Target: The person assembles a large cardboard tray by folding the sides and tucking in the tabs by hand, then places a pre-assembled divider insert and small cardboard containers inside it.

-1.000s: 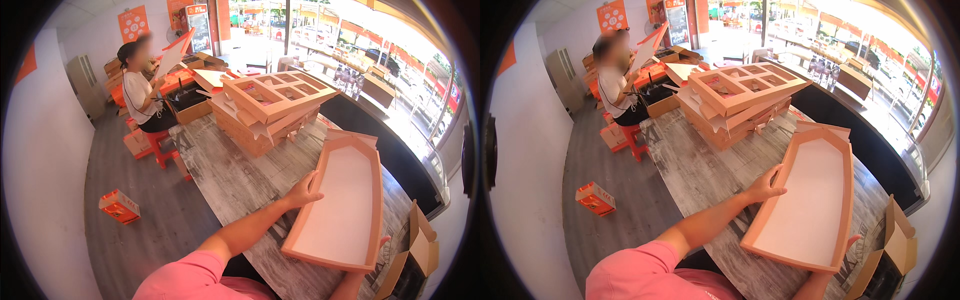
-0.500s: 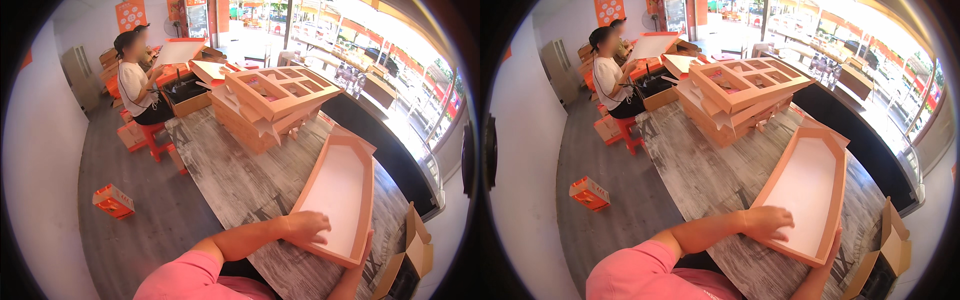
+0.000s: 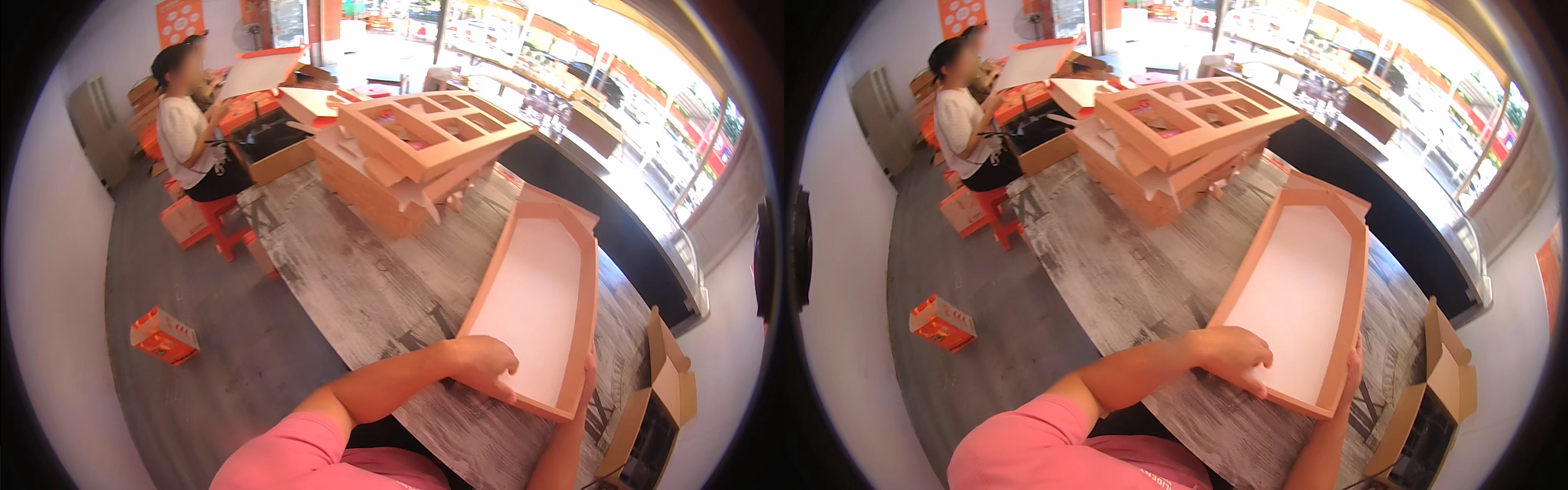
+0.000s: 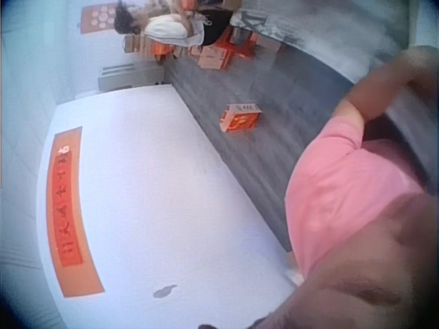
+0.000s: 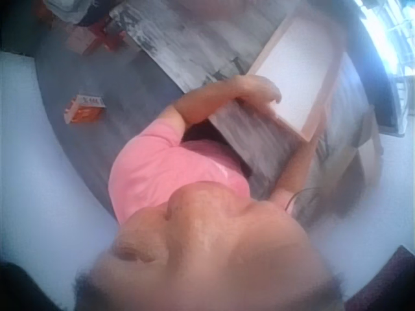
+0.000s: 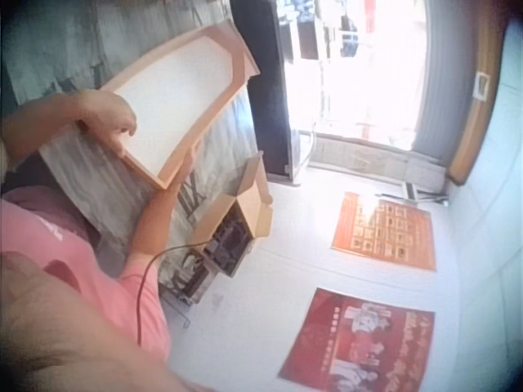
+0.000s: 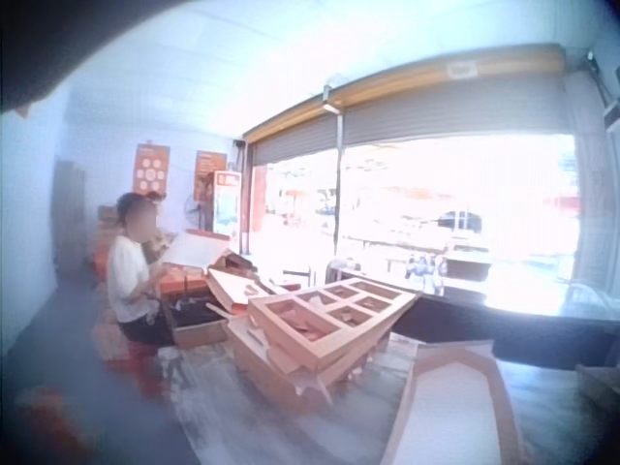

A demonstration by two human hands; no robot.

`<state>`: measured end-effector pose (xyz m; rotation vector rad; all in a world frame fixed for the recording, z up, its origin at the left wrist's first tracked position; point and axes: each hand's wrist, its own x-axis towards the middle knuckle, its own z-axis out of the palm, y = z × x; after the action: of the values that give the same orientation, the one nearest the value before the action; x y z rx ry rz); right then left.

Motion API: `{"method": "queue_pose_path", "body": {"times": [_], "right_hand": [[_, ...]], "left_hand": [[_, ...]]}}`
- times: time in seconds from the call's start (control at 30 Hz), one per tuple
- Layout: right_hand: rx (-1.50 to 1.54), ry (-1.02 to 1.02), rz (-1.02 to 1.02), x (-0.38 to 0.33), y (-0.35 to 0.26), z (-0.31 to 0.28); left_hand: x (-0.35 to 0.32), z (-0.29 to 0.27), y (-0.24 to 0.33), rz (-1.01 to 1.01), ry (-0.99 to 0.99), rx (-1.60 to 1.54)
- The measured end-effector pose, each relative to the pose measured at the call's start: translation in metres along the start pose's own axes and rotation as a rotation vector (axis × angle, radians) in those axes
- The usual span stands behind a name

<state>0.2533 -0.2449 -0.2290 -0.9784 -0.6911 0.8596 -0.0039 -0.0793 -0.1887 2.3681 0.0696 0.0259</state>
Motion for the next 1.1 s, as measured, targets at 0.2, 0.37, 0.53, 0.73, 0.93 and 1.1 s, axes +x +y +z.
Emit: {"method": "queue_pose_path", "body": {"times": [0.2, 0.37, 0.53, 0.73, 0.93, 1.1], "right_hand": [[-0.003, 0.120, -0.158, -0.013, -0.007, 0.020], [-0.031, 0.176, -0.278, -0.024, 0.005, 0.013], [-0.123, 0.242, -0.401, -0.028, 0.013, 0.020], [-0.303, 0.227, -0.525, -0.031, 0.005, 0.030], [-0.353, 0.188, -0.522, -0.034, 0.005, 0.029], [-0.446, 0.165, -0.555, -0.035, 0.003, 0.031]], "left_hand": [[0.001, -0.013, 0.004, -0.139, 0.047, 0.085], [0.000, -0.007, -0.010, -0.066, 0.208, 0.258], [0.000, -0.016, -0.011, -0.101, 0.307, 0.182], [0.007, -0.006, -0.009, -0.133, 0.176, 0.228], [0.009, -0.003, -0.006, -0.210, 0.090, 0.226], [0.010, -0.003, 0.000, -0.242, 0.098, 0.259]]}}
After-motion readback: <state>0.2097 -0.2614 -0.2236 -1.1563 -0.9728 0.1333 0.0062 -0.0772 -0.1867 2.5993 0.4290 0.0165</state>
